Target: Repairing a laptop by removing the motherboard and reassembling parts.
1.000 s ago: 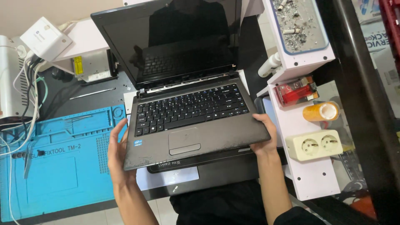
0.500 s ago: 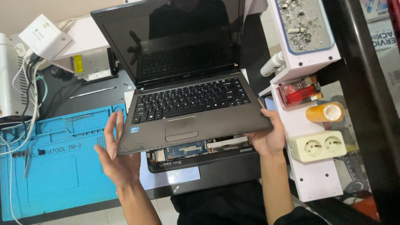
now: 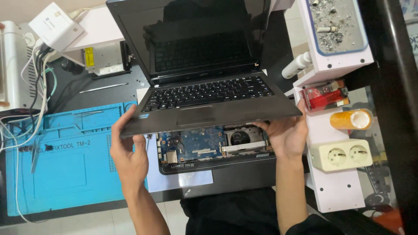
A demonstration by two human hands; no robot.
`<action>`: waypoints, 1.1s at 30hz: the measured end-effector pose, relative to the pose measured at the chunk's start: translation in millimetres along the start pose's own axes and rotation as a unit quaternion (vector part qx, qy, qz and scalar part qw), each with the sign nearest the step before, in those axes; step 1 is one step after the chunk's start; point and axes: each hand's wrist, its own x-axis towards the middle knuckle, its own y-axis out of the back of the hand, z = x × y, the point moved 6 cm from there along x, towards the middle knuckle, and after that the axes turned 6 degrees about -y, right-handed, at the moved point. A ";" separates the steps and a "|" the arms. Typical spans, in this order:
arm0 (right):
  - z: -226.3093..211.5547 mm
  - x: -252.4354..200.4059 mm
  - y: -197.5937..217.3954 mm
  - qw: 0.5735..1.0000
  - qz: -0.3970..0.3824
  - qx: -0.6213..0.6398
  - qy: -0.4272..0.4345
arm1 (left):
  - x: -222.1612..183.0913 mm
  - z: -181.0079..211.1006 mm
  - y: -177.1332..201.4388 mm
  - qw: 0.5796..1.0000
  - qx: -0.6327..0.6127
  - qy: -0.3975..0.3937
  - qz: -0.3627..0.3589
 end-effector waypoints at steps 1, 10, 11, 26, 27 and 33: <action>-3.0 -1.9 -3.7 0.999 0.012 -0.030 0.002 | 2.4 -0.6 1.9 1.000 0.014 0.017 0.001; -23.1 -14.7 -20.5 0.960 0.083 -0.209 0.163 | 32.8 19.8 2.1 0.993 0.112 0.018 0.018; -28.7 -16.6 -30.8 0.948 0.087 -0.235 0.198 | 37.6 22.4 1.2 0.992 0.123 0.005 0.015; -47.7 17.3 -54.3 0.899 0.029 -0.291 0.325 | 50.1 28.1 0.0 0.973 0.225 -0.052 -0.001; -42.6 13.5 -48.7 0.900 0.029 -0.291 0.322 | 41.0 25.6 1.3 0.973 0.227 -0.049 0.000; -16.3 -27.9 -26.7 0.840 0.038 -0.379 0.387 | -13.5 12.4 6.0 0.971 0.216 -0.097 -0.017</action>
